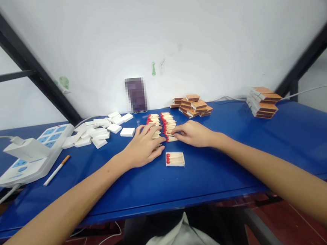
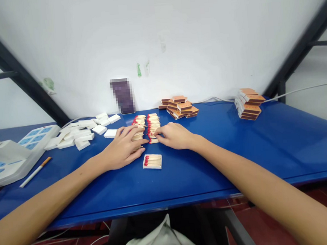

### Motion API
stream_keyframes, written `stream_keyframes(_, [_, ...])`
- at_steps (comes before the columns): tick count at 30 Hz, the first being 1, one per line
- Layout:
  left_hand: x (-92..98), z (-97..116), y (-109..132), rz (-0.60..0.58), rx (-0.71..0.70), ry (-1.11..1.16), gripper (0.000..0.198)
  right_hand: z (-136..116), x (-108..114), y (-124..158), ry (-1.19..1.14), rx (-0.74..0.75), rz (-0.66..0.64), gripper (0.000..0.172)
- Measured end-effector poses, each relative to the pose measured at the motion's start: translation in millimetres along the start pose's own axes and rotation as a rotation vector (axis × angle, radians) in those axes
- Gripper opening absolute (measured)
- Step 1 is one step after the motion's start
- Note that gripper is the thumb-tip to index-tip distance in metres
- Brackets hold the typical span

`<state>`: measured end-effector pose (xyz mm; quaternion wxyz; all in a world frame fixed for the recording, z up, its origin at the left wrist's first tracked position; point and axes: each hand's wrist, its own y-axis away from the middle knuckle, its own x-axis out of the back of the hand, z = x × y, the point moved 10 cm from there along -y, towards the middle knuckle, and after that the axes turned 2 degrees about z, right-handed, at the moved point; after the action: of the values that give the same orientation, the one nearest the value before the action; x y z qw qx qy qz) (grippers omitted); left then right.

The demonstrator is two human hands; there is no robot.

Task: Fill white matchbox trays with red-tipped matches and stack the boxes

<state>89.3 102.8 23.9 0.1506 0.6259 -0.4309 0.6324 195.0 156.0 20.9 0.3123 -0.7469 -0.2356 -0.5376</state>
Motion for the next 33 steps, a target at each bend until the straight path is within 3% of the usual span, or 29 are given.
stream_keyframes(33, [1.4, 0.7, 0.5, 0.01, -0.011, 0.001, 0.035, -1.1, 5.7, 0.9, -0.094, -0.015, 0.006, 0.018])
